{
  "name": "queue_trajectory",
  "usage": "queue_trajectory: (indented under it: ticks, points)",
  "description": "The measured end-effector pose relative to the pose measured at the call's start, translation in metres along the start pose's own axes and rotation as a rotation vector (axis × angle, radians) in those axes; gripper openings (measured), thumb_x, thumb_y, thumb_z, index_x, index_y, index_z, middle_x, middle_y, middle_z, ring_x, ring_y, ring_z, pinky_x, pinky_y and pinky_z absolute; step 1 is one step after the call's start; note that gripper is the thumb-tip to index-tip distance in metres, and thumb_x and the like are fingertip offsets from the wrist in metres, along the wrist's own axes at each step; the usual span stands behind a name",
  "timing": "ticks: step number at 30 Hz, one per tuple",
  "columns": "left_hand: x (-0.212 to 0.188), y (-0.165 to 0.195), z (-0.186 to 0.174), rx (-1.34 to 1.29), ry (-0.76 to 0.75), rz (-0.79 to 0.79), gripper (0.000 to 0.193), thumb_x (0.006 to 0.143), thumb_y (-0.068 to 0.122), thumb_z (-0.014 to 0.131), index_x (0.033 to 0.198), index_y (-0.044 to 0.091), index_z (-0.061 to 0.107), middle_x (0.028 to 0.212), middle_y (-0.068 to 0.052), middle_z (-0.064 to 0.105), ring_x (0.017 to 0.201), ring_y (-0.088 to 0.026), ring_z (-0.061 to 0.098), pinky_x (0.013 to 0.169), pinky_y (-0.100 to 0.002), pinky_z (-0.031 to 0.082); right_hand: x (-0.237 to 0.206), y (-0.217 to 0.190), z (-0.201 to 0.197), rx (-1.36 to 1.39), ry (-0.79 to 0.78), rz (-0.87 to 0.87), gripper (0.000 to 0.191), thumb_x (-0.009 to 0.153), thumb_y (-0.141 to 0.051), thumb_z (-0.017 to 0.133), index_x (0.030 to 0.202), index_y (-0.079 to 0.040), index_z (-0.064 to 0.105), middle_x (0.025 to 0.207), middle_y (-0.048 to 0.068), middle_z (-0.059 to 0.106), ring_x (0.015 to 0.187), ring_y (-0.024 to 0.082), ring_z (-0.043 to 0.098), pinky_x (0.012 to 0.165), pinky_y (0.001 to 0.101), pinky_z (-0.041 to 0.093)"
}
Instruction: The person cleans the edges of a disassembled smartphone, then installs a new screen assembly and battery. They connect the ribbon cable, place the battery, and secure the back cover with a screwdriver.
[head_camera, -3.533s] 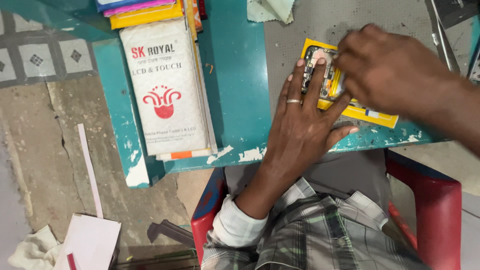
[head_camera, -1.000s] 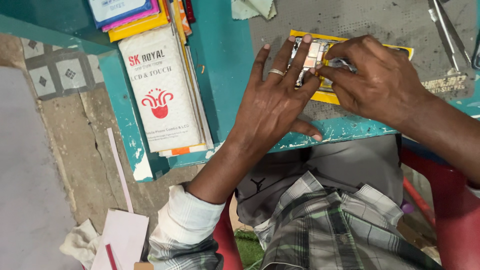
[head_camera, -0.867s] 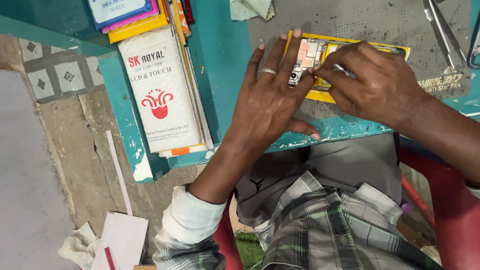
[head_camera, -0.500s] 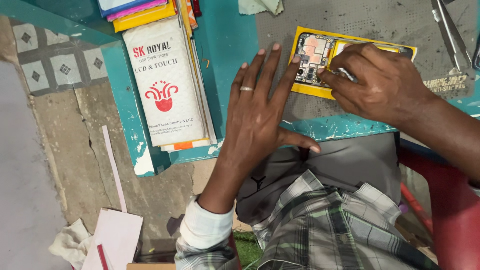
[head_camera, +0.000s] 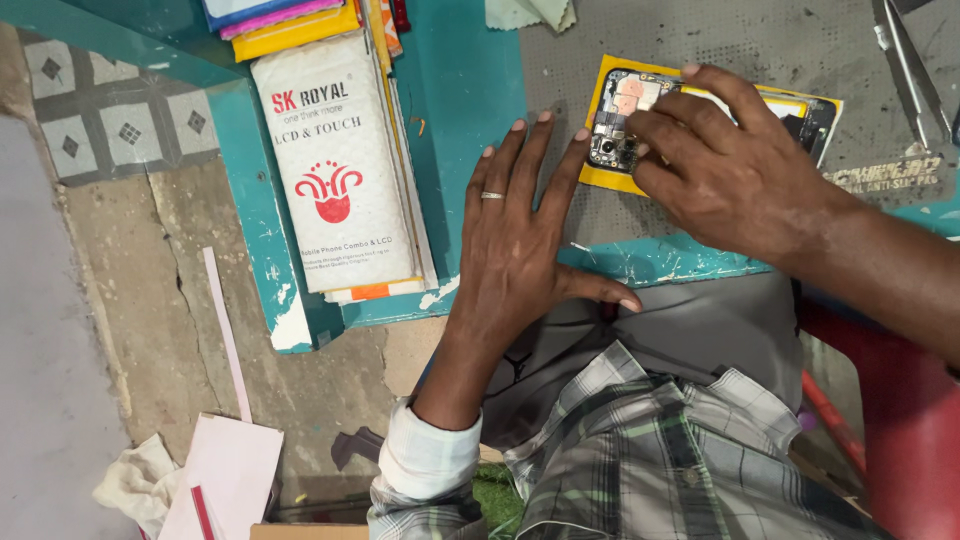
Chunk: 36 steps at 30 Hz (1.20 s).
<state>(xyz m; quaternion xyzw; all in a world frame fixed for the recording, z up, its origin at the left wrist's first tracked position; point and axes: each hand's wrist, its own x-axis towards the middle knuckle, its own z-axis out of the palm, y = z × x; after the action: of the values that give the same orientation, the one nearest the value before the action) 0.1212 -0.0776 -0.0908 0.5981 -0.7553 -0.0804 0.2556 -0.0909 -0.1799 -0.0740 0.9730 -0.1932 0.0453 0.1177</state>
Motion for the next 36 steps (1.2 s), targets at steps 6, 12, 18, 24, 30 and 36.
queue_trajectory:
  ticks: [6, 12, 18, 24, 30, 36]
  points:
    - [0.004, 0.002, 0.002, 0.004, -0.015, 0.005, 0.139, 0.046, 0.09, 0.071, 0.154, 0.007, 0.044, 0.158, -0.023, 0.042, 0.151, -0.044, 0.038, 0.125, -0.064, 0.032, -0.001, 0.0, 0.002, -0.074, -0.063, -0.018, 0.019, 0.085, -0.026, 0.07, 0.101, -0.016, 0.076, 0.152, 0.006, 0.056, 0.143, 0.024, 0.048, 0.123, 0.0503, 0.03]
    - [0.003, 0.002, -0.001, 0.0, -0.012, 0.009, 0.14, 0.049, 0.09, 0.072, 0.157, 0.007, 0.04, 0.16, -0.022, 0.041, 0.152, -0.044, 0.037, 0.126, -0.064, 0.03, -0.01, 0.0, 0.006, -0.054, -0.045, 0.006, 0.017, 0.089, -0.029, 0.072, 0.099, -0.016, 0.077, 0.158, 0.006, 0.052, 0.149, 0.025, 0.041, 0.125, 0.051, 0.027]
    - [-0.001, 0.002, -0.001, -0.005, -0.018, -0.028, 0.141, 0.044, 0.091, 0.071, 0.155, 0.009, 0.041, 0.158, -0.022, 0.041, 0.151, -0.043, 0.037, 0.123, -0.065, 0.028, -0.026, 0.009, 0.008, 0.021, 0.123, 0.095, 0.027, 0.091, -0.026, 0.077, 0.116, -0.019, 0.081, 0.158, 0.009, 0.053, 0.15, 0.03, 0.039, 0.129, 0.0576, 0.022]
    - [-0.004, 0.001, 0.001, -0.008, 0.005, -0.01, 0.142, 0.046, 0.092, 0.072, 0.157, 0.009, 0.04, 0.159, -0.022, 0.04, 0.151, -0.043, 0.037, 0.126, -0.065, 0.029, -0.026, 0.004, 0.01, -0.033, 0.163, 0.112, 0.029, 0.088, -0.031, 0.08, 0.113, -0.016, 0.083, 0.151, 0.011, 0.055, 0.146, 0.03, 0.038, 0.127, 0.0577, 0.02]
    - [-0.003, -0.002, 0.003, -0.02, 0.005, -0.02, 0.142, 0.045, 0.092, 0.071, 0.156, 0.009, 0.04, 0.158, -0.021, 0.041, 0.151, -0.043, 0.038, 0.126, -0.064, 0.029, -0.017, 0.006, 0.005, -0.035, 0.153, 0.11, 0.025, 0.09, -0.029, 0.079, 0.108, -0.012, 0.083, 0.155, 0.012, 0.055, 0.149, 0.031, 0.037, 0.126, 0.0613, 0.019]
    - [-0.002, -0.001, 0.003, -0.003, 0.004, -0.008, 0.141, 0.048, 0.092, 0.071, 0.157, 0.009, 0.039, 0.16, -0.021, 0.04, 0.151, -0.043, 0.037, 0.126, -0.064, 0.029, -0.005, 0.002, 0.0, -0.192, 0.027, 0.063, 0.017, 0.087, -0.032, 0.076, 0.095, -0.017, 0.079, 0.158, 0.007, 0.052, 0.151, 0.028, 0.033, 0.124, 0.0578, 0.019]
